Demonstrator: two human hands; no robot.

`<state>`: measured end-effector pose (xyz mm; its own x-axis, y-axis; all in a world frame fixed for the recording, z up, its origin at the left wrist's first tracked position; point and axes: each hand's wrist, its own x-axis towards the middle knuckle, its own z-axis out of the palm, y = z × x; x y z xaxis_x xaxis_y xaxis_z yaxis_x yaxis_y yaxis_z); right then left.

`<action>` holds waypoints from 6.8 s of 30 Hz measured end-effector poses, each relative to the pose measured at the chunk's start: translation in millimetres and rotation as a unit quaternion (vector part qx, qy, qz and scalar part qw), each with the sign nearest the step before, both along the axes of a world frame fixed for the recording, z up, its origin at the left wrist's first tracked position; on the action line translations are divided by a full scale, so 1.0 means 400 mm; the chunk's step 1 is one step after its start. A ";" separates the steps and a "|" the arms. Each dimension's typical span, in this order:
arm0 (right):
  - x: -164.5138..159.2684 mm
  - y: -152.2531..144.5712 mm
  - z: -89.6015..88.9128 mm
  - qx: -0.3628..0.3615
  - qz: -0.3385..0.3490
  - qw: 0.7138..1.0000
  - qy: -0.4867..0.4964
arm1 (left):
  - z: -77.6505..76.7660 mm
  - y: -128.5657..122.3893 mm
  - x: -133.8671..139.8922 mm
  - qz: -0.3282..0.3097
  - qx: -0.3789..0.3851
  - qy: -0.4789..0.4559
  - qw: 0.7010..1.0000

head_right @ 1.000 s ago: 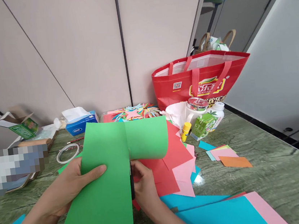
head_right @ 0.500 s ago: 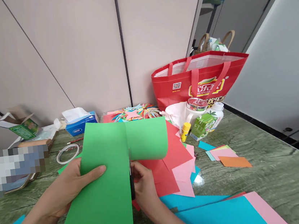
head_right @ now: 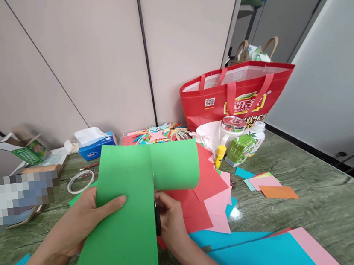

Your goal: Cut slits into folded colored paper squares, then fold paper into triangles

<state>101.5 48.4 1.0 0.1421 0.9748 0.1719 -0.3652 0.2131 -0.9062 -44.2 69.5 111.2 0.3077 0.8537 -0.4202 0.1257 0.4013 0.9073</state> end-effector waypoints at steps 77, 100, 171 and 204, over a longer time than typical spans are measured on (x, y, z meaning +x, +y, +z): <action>-0.003 -0.007 0.007 0.017 0.025 0.998 -0.046 | 0.011 -0.007 0.002 0.038 0.030 0.021 0.999; -0.007 -0.015 0.020 -0.011 0.018 0.999 -0.040 | 0.012 -0.014 0.002 0.033 0.025 0.022 0.999; -0.005 -0.013 0.025 -0.007 -0.025 0.999 -0.020 | 0.030 -0.028 0.028 0.055 0.006 0.075 0.996; 0.003 -0.006 0.036 0.002 -0.040 0.999 -0.027 | 0.019 -0.032 0.024 0.031 0.041 0.141 0.989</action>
